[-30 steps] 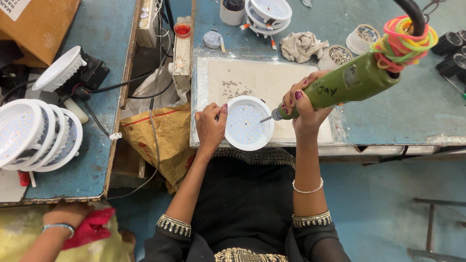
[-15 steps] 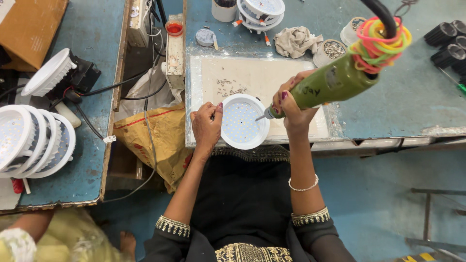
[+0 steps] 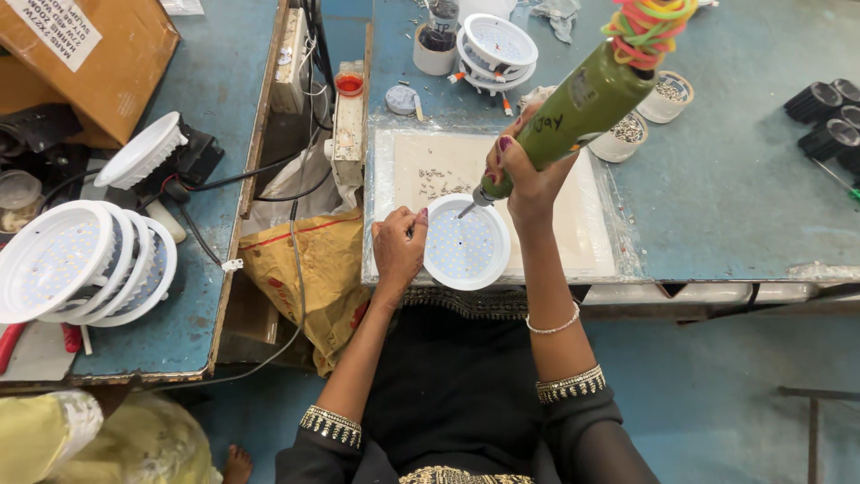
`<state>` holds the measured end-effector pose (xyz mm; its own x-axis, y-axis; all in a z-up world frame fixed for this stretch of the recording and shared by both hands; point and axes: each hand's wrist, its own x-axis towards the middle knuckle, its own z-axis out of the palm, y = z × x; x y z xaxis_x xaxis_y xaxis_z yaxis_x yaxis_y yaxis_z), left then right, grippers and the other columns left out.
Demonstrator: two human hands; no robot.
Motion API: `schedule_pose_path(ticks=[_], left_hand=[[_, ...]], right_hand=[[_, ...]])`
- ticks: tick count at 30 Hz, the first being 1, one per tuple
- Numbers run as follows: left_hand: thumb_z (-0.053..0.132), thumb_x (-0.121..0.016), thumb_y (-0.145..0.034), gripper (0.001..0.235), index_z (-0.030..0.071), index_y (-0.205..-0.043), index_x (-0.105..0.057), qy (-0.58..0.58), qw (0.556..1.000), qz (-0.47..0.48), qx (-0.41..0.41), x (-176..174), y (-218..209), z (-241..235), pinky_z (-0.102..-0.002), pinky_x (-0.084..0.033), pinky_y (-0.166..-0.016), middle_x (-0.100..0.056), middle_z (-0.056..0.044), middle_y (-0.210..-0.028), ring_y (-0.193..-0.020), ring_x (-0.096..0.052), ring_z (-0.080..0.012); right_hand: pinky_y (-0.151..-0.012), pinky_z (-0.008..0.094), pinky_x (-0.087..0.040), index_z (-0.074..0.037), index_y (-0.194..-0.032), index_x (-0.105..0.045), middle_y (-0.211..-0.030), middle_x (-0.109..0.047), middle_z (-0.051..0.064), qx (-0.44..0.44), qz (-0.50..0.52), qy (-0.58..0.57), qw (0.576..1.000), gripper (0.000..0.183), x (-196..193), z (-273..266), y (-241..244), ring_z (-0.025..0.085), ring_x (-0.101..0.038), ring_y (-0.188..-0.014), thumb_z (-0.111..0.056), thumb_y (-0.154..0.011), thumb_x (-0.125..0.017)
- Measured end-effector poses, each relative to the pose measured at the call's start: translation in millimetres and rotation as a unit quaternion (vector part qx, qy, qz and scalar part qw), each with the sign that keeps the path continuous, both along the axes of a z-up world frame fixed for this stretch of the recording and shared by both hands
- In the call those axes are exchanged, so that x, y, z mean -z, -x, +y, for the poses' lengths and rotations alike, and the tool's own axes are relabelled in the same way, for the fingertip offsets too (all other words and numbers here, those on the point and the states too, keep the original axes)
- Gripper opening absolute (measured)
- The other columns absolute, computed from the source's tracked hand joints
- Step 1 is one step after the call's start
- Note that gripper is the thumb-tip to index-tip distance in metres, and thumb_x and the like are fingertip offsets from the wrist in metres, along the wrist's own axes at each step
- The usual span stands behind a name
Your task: The person assembles LED light fixtures by placing small metal components into the circular housing and securing them with a green pneumatic screwdriver. The person handles multiple fixtures, stacking completed units and retrieving new ones from a nearby pile.
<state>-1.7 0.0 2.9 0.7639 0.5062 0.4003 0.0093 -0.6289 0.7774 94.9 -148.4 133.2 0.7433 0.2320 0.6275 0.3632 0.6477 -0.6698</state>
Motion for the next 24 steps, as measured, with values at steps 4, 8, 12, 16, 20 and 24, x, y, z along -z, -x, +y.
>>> schedule_pose_path(ticks=[4,8,12,16,20,24], left_hand=[[0.031,-0.059,-0.1,0.038,0.002,-0.076,-0.067,0.003,1.0,-0.001,-0.001,-1,1,0,-0.039,-0.036,-0.087,-0.059,-0.007,-0.078,-0.076,-0.057,-0.0255],[0.031,-0.059,-0.099,0.038,0.002,-0.076,-0.067,0.007,1.0,0.001,-0.001,-1,2,-1,-0.039,-0.036,-0.087,-0.058,-0.007,-0.077,-0.077,-0.057,-0.0249],[0.03,-0.059,-0.099,0.038,0.003,-0.075,-0.066,0.0,1.0,0.003,-0.002,-2,1,-1,-0.039,-0.036,-0.085,-0.058,-0.007,-0.077,-0.077,-0.057,-0.0249],[0.03,-0.059,-0.099,0.037,0.003,-0.074,-0.066,0.001,1.0,0.001,-0.003,-3,2,-1,-0.039,-0.035,-0.084,-0.058,-0.007,-0.078,-0.077,-0.057,-0.0248],[0.03,-0.059,-0.1,0.039,0.002,-0.074,-0.065,0.003,1.0,0.006,-0.004,-4,2,-1,-0.038,-0.036,-0.084,-0.058,-0.007,-0.078,-0.077,-0.057,-0.0245],[0.03,-0.059,-0.1,0.038,0.003,-0.075,-0.067,0.002,1.0,-0.005,-0.003,-5,2,-2,-0.038,-0.036,-0.085,-0.059,-0.006,-0.078,-0.076,-0.057,-0.0245]], right_hand=[[-0.057,0.031,-0.048,-0.002,-0.118,-0.044,-0.089,-0.054,0.009,-0.005,-0.008,0.012,1.0,0.029,2,5,-2,0.015,-0.053,-0.059,0.003,-0.095,-0.061],[-0.056,0.03,-0.047,-0.002,-0.119,-0.044,-0.09,-0.055,0.009,-0.003,0.006,0.006,1.0,0.03,5,4,-3,0.014,-0.052,-0.059,0.003,-0.095,-0.061],[-0.056,0.031,-0.048,-0.002,-0.118,-0.044,-0.089,-0.056,0.009,-0.005,0.003,-0.004,1.0,0.031,5,3,-4,0.015,-0.052,-0.059,0.002,-0.094,-0.063],[-0.055,0.031,-0.048,-0.002,-0.119,-0.044,-0.088,-0.056,0.009,-0.005,0.007,-0.004,1.0,0.032,4,4,-3,0.015,-0.052,-0.059,0.001,-0.094,-0.064],[-0.056,0.03,-0.048,-0.002,-0.118,-0.044,-0.089,-0.056,0.009,-0.005,-0.001,-0.008,1.0,0.03,2,6,-3,0.015,-0.053,-0.058,0.003,-0.094,-0.062],[-0.055,0.031,-0.05,0.0,-0.116,-0.047,-0.089,-0.058,0.009,0.076,0.017,-0.008,0.997,0.023,-1,15,0,0.015,-0.056,-0.06,0.004,-0.099,-0.062]])
